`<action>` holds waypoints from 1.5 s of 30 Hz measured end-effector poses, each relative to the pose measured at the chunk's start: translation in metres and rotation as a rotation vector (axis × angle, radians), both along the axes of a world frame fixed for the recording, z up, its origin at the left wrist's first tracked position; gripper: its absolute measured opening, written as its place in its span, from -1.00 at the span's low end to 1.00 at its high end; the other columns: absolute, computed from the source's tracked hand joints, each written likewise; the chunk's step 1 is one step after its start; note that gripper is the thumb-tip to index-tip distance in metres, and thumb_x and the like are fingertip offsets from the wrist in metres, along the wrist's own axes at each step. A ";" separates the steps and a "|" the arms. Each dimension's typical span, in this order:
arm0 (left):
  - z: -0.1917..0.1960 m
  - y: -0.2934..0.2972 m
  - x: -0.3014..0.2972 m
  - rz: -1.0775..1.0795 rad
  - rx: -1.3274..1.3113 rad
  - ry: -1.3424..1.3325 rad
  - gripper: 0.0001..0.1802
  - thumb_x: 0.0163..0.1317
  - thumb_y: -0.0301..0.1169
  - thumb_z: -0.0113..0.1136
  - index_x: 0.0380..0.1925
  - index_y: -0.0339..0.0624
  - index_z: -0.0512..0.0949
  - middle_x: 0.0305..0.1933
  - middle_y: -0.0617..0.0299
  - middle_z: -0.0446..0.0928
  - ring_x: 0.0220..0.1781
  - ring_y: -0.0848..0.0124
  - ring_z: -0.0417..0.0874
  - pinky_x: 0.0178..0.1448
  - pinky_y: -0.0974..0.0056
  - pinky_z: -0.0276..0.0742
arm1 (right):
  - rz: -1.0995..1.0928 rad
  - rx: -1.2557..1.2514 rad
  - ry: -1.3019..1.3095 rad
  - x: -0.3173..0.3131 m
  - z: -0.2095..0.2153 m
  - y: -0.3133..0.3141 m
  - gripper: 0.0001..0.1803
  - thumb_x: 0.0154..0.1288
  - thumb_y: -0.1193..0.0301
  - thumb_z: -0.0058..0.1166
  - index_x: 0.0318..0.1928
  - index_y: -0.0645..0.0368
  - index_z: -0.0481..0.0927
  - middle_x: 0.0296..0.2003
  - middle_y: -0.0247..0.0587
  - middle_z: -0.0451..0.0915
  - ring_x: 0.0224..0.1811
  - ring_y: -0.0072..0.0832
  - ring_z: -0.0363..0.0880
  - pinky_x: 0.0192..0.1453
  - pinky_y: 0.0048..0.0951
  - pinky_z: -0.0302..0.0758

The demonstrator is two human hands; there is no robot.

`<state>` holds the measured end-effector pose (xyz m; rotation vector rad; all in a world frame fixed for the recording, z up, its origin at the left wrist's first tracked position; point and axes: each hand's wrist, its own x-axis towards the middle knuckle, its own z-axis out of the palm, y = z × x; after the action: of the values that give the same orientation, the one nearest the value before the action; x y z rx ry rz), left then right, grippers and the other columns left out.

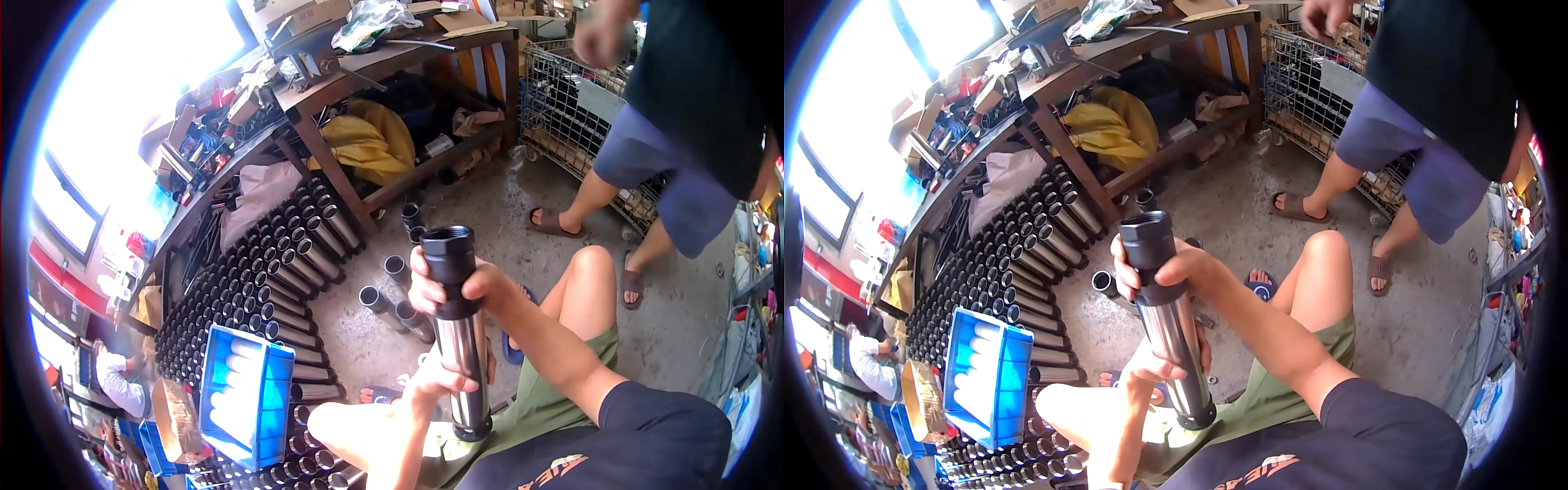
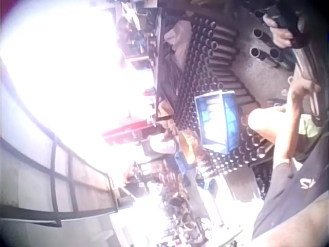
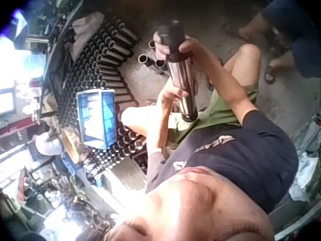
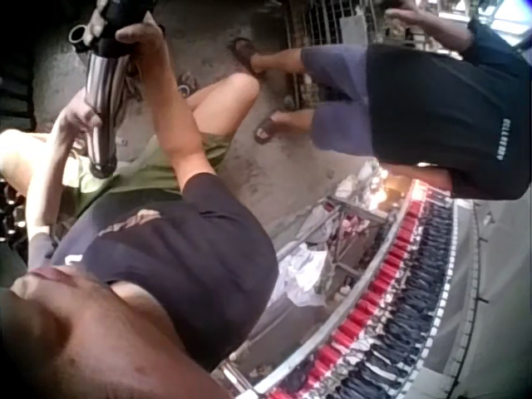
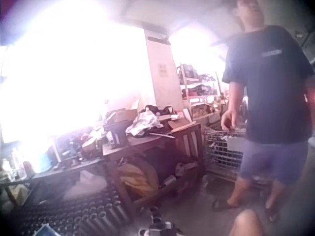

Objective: The person assembles industrial tube components by inserting a cylindrical filter into a metal tube, attaching a black plastic end cap, and then using a lever-operated press to secure the assembly before placing it in a wire cart.

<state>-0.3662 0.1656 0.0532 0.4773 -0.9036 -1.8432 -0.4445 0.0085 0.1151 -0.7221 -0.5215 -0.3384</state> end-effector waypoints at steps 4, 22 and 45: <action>-0.005 -0.004 -0.024 -0.280 -0.075 0.381 -0.22 -0.25 -0.39 0.43 0.04 -0.47 0.35 -0.26 -0.25 0.58 -0.19 -0.03 0.68 -0.02 0.02 0.62 | 0.420 0.079 -0.366 0.031 -0.003 0.006 -0.29 -0.04 0.28 0.51 0.08 0.06 0.36 -0.28 -0.44 0.61 -0.15 -0.40 0.63 0.19 -0.25 0.40; 0.027 -0.010 -0.017 0.793 0.148 -0.844 -0.43 -0.20 -0.40 0.60 -0.11 -0.32 0.62 -0.27 0.21 0.68 -0.26 0.46 0.67 -0.05 0.28 0.64 | -0.936 -0.109 0.616 -0.017 0.022 0.026 -0.68 0.21 0.38 0.33 -0.08 0.28 0.65 -0.22 -0.21 0.70 -0.19 -0.50 0.67 -0.04 -0.43 0.61; 0.026 0.005 0.001 0.773 0.022 -1.054 -0.44 -0.30 -0.18 0.49 -0.28 -0.29 0.58 -0.37 -0.07 0.70 -0.29 0.07 0.79 -0.12 0.11 0.68 | -1.210 -0.223 0.719 -0.022 0.026 0.049 -0.54 0.15 0.46 0.30 0.07 0.23 0.49 -0.19 -0.20 0.62 -0.01 -0.28 0.67 0.17 -0.28 0.58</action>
<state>-0.3647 0.1708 0.0792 1.6290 -1.1208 -0.8123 -0.4664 0.0572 0.1413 -1.2527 0.6399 -1.0911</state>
